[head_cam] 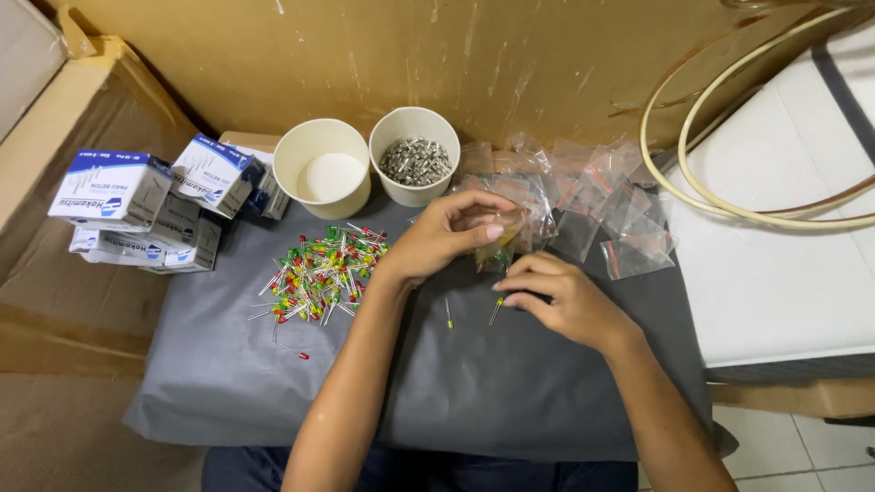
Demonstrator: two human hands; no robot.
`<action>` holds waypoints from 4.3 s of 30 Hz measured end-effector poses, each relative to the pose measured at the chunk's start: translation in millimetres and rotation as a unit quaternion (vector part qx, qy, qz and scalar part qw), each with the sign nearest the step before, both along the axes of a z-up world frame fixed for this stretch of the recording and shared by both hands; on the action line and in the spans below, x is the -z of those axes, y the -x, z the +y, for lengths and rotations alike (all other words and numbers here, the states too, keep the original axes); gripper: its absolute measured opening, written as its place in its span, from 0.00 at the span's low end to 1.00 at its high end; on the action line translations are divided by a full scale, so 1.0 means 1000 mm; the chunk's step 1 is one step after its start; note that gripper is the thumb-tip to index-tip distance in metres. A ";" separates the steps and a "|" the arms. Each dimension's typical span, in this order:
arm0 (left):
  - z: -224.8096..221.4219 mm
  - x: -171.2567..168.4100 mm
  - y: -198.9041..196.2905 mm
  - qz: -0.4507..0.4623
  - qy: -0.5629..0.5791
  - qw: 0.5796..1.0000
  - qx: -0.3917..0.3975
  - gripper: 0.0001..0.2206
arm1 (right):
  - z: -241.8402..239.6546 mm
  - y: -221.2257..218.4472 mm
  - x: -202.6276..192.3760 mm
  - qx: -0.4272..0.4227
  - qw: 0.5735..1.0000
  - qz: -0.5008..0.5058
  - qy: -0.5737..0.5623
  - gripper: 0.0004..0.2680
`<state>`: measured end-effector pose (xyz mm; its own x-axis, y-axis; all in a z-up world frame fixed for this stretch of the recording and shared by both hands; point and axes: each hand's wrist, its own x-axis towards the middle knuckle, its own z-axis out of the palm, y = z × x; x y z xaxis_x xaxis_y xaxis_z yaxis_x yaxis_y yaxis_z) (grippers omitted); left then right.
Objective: The person sorts electronic components, specifically LEDs and small metal connectors, from a pile into small plastic bags by hand.
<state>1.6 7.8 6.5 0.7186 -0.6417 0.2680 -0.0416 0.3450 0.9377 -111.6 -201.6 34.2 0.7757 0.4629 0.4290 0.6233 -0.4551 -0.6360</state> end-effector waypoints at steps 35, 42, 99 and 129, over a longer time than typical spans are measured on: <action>-0.016 0.009 0.009 0.008 -0.038 0.996 0.075 0.20 | 0.000 -0.010 -0.008 0.164 0.947 -0.256 -0.102 0.04; -0.017 0.010 0.010 -0.001 -0.040 0.996 0.085 0.18 | 0.005 -0.009 -0.012 0.169 0.942 -0.271 -0.107 0.02; -0.015 0.007 0.003 -0.002 -0.003 0.987 0.160 0.18 | 0.003 -0.003 0.006 0.158 0.958 -0.218 -0.103 0.10; -0.034 -0.005 0.033 -0.109 -0.013 0.992 -0.069 0.16 | -0.015 -0.013 0.017 0.240 0.955 -0.109 -0.136 0.03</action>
